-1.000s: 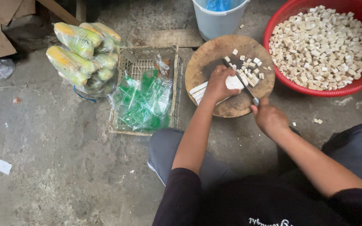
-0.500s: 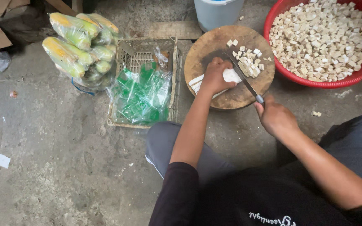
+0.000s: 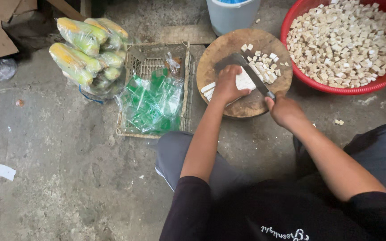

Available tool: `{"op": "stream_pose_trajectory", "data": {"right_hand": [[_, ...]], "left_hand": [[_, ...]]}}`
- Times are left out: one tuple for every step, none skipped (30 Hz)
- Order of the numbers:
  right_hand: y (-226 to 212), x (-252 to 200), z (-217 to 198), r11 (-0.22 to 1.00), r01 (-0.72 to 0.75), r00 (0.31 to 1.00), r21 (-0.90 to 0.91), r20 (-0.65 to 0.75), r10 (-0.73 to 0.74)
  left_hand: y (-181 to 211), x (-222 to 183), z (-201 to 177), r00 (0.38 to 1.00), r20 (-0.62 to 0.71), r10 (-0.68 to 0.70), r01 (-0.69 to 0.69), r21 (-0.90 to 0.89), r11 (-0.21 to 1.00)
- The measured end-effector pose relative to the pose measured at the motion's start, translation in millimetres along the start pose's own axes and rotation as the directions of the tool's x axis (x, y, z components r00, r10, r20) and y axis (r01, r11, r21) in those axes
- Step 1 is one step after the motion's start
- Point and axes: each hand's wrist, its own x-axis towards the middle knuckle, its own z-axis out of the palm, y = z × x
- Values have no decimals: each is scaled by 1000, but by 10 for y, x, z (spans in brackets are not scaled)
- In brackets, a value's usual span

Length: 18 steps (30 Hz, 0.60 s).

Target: The person sits on the floor and uses a knife to chop a block of tofu into small cubes on a wooden cutting board. The chopped tofu is transferred into a red basket. The person then unwraps a new block of tofu and continues chopping it into cubes.

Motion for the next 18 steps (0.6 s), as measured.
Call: {"op": "stream_pose_trajectory", "data": {"right_hand": [[-2, 3, -48, 1000, 13, 1000, 21, -3, -13], [6, -35, -73, 999, 23, 1000, 39, 1, -24], [1, -84, -85, 997, 53, 998, 57, -39, -51], [0, -157, -87, 994, 81, 994, 73, -76, -75], [-9, -234, -92, 990, 109, 988, 87, -115, -99], [-27, -315, -104, 992, 112, 987, 65, -124, -104], [-34, -419, -113, 992, 115, 985, 43, -133, -108], [-37, -525, -115, 993, 119, 984, 22, -139, -115], [-35, -623, -116, 994, 106, 987, 2, -118, -105], [-48, -692, -114, 995, 96, 990, -16, -103, -97], [-61, -732, -109, 996, 85, 992, -35, -88, -88], [-64, -763, -85, 997, 70, 994, -41, -76, -72], [-62, -773, -54, 997, 54, 996, -48, -63, -57], [-40, -770, -28, 998, 34, 998, -57, -51, -37], [-17, -750, -2, 997, 24, 999, -78, -47, -28], [-13, -703, 27, 995, 21, 999, -98, -43, -25], [-18, -656, 64, 993, 18, 999, -119, -39, -23], [-40, -593, 97, 992, 13, 1000, -125, -19, -15]], "left_hand": [[-6, 11, -32, 998, -28, 57, -56, 13, 998], [-18, -13, -48, 993, -51, 107, -106, 24, 994], [-37, -32, -61, 985, -73, 157, -155, 35, 987], [-54, -52, -63, 986, -50, 157, -156, 28, 987], [-71, -47, -67, 987, -28, 158, -158, 21, 987], [-77, -35, -71, 987, -8, 159, -159, 17, 987], [-70, -35, -60, 991, -22, 135, -135, -1, 991], [-73, -41, -58, 994, -35, 108, -109, -18, 994], [-71, -48, -53, 996, -48, 81, -82, -35, 996], [-69, -25, -60, 996, -44, 77, -78, -23, 997], [-65, -3, -66, 996, -40, 74, -74, -12, 997], [-64, -6, -62, 997, -34, 67, -67, -2, 998], [-71, 2, -66, 999, -12, 53, -53, 3, 999], [-67, 17, -52, 999, 12, 40, -40, 4, 999], [-65, 31, -40, 999, 36, 27, -27, 6, 1000], [-75, 39, -49, 999, 26, 33, -33, 1, 999], [-80, 39, -56, 999, 15, 40, -40, -3, 999], [-83, 31, -65, 999, 5, 44, -44, -8, 999]]}}
